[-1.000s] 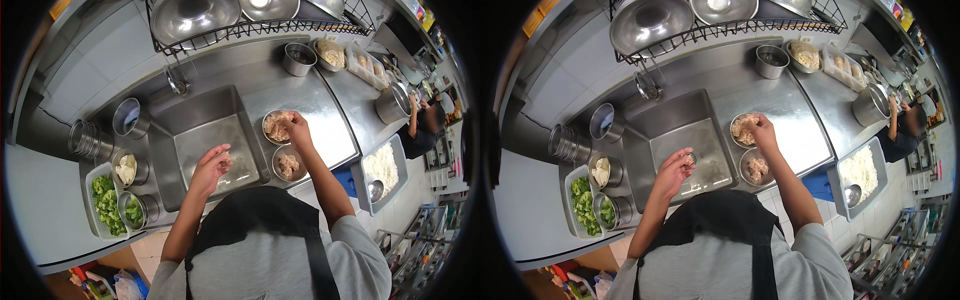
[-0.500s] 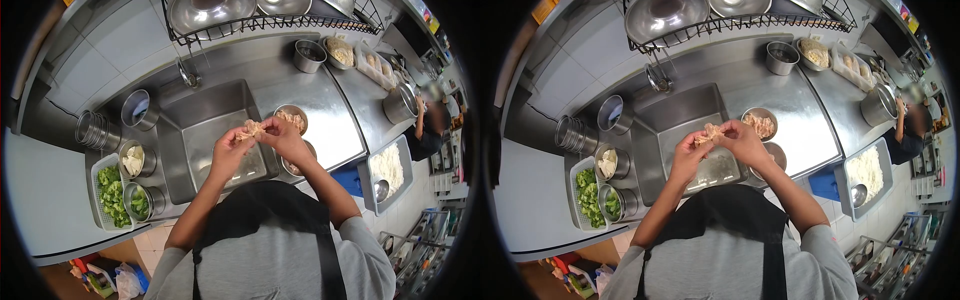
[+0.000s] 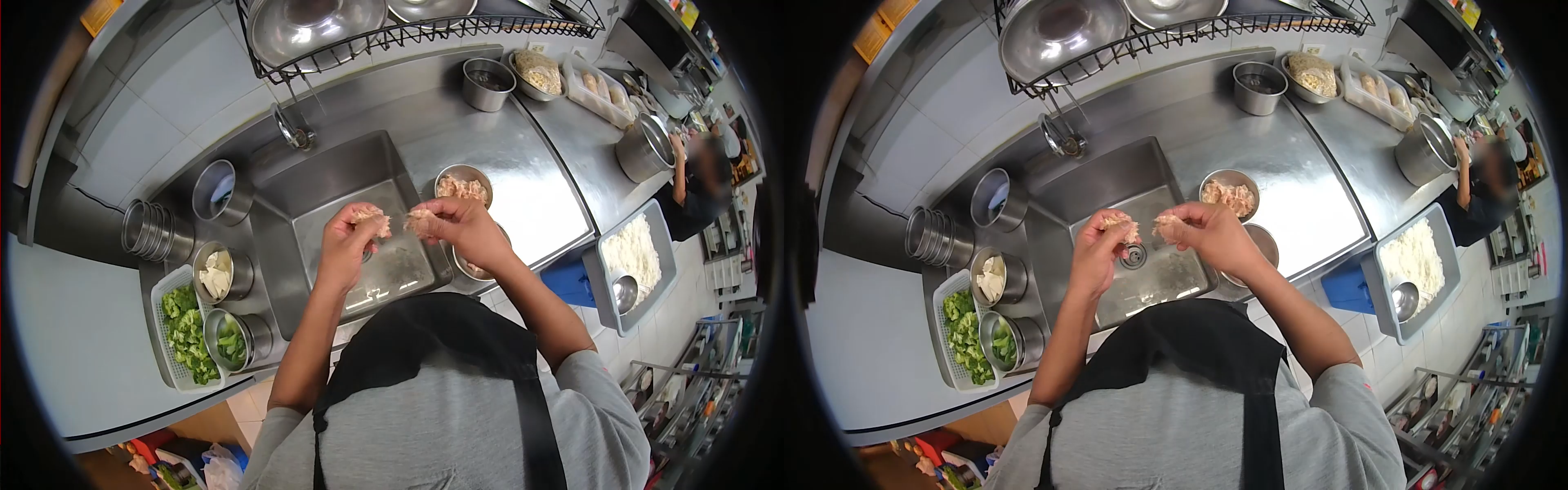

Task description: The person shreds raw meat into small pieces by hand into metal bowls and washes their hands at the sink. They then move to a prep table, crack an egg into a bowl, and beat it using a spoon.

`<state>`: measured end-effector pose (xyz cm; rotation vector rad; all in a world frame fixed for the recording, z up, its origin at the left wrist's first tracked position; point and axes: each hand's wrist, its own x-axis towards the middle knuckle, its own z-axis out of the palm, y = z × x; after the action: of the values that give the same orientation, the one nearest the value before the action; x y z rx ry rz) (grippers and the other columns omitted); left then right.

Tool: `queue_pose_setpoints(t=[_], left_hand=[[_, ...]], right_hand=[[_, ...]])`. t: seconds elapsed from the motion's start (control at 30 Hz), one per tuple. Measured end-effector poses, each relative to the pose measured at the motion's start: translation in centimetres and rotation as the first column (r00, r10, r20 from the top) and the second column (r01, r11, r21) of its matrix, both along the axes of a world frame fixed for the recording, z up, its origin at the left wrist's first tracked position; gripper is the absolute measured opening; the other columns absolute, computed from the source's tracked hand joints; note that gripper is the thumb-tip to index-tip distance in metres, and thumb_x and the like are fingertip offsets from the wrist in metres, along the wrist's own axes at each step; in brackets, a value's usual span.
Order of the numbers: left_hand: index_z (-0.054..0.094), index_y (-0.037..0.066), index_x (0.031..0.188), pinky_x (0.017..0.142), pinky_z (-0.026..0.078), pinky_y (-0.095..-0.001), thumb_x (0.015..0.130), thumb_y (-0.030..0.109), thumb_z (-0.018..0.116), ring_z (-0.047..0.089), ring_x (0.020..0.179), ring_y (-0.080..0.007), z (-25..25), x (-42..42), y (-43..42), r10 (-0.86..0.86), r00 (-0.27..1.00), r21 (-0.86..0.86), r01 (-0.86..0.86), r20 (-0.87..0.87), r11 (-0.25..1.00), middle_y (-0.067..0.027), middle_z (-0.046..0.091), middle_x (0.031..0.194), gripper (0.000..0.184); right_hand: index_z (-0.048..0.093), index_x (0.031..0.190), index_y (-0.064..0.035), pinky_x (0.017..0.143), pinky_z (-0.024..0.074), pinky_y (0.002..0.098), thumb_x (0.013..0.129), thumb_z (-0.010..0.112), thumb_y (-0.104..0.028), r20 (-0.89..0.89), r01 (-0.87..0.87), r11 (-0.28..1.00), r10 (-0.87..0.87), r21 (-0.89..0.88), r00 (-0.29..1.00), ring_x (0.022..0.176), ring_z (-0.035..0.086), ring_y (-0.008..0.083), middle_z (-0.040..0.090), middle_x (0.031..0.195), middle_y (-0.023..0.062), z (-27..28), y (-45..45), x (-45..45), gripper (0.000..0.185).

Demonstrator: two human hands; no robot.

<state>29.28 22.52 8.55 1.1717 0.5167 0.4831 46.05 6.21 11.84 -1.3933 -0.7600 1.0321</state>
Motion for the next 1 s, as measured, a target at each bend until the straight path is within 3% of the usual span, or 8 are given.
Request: queue_pose_setpoints(t=[0.1,0.2,0.27,0.47,0.57,0.7,0.9,1.0], left_hand=[[0.063,0.005,0.113,0.063,0.051,-0.0226,0.088,0.004,0.077,0.066,0.080,-0.0089,0.7,0.1,-1.0,-0.082,0.997,0.230,0.080,-0.003,0.970,-0.0023,0.068,0.098,0.028],[0.064,0.004,0.112,0.070,0.053,-0.0226,0.085,0.002,0.080,0.064,0.083,-0.0069,1.0,0.5,-2.4,-0.075,0.997,0.437,0.077,-0.021,0.896,-0.0019,0.068,0.100,0.032],[0.064,0.003,0.113,0.074,0.053,-0.0227,0.084,0.000,0.081,0.063,0.084,-0.0058,0.9,0.8,-2.6,0.022,0.997,0.595,0.026,-0.073,0.803,-0.0019,0.069,0.100,0.034],[0.067,0.001,0.106,0.076,0.056,-0.0290,0.078,0.003,0.076,0.068,0.084,-0.0138,0.7,1.0,-2.8,0.172,0.984,0.720,-0.096,-0.033,0.687,-0.0068,0.072,0.094,0.030],[0.067,0.000,0.104,0.071,0.055,-0.0270,0.082,0.003,0.074,0.067,0.079,-0.0119,0.5,0.8,-2.3,0.150,0.986,0.677,-0.057,-0.079,0.733,-0.0057,0.071,0.089,0.023],[0.067,0.002,0.102,0.061,0.049,-0.0224,0.090,0.002,0.069,0.062,0.074,-0.0057,-0.1,0.2,-1.1,0.039,0.999,0.226,-0.032,-0.023,0.973,-0.0024,0.068,0.088,0.012],[0.066,0.004,0.103,0.051,0.037,-0.0196,0.093,0.006,0.068,0.059,0.069,-0.0053,0.6,-0.4,-0.3,0.112,0.992,-0.106,-0.106,0.060,0.989,-0.0014,0.064,0.087,0.011],[0.064,0.004,0.105,0.050,0.037,-0.0197,0.093,0.007,0.067,0.060,0.070,-0.0063,0.1,-0.9,0.4,0.127,0.991,-0.142,-0.119,0.047,0.983,-0.0013,0.063,0.088,0.013]], right_hand=[[0.072,0.108,-0.0025,0.075,0.0548,0.0267,0.098,0.072,-0.022,-0.383,0.034,0.999,-0.038,-0.018,0.923,0.083,0.066,0.0108,0.071,0.098,0.0031,0.2,-0.1,0.2,0.022],[0.071,0.104,-0.0036,0.075,0.0531,0.0250,0.097,0.073,-0.021,-0.502,0.071,0.996,-0.092,-0.060,0.860,0.084,0.065,0.0096,0.071,0.097,0.0021,-0.2,0.3,-0.2,0.019],[0.071,0.101,-0.0039,0.074,0.0524,0.0242,0.097,0.073,-0.022,-0.444,0.084,0.995,-0.095,-0.044,0.891,0.084,0.065,0.0093,0.070,0.096,0.0018,-1.0,0.6,-0.5,0.019],[0.070,0.100,-0.0059,0.074,0.0514,0.0232,0.096,0.075,-0.024,-0.390,0.048,0.996,-0.074,-0.074,0.918,0.087,0.066,0.0088,0.071,0.098,0.0014,-0.6,1.1,-1.3,0.019],[0.069,0.105,-0.0063,0.076,0.0522,0.0245,0.097,0.073,-0.027,-0.427,0.025,0.997,-0.055,-0.074,0.903,0.089,0.068,0.0105,0.071,0.099,0.0026,-1.0,1.0,-1.4,0.022],[0.064,0.114,-0.0065,0.079,0.0540,0.0300,0.101,0.067,-0.028,-0.613,0.014,1.000,-0.021,-0.016,0.790,0.093,0.070,0.0152,0.072,0.101,0.0055,-2.4,0.8,-0.6,0.025],[0.061,0.108,-0.0053,0.099,0.0541,0.0447,0.101,0.065,-0.020,-0.860,0.077,0.997,-0.043,-0.005,0.508,0.111,0.067,0.0299,0.067,0.113,0.0114,-3.4,0.3,0.5,0.017],[0.061,0.106,-0.0045,0.107,0.0516,0.0482,0.100,0.064,-0.013,-0.852,0.163,0.986,-0.066,0.024,0.519,0.115,0.065,0.0349,0.065,0.118,0.0136,-4.1,0.0,0.4,0.011]])
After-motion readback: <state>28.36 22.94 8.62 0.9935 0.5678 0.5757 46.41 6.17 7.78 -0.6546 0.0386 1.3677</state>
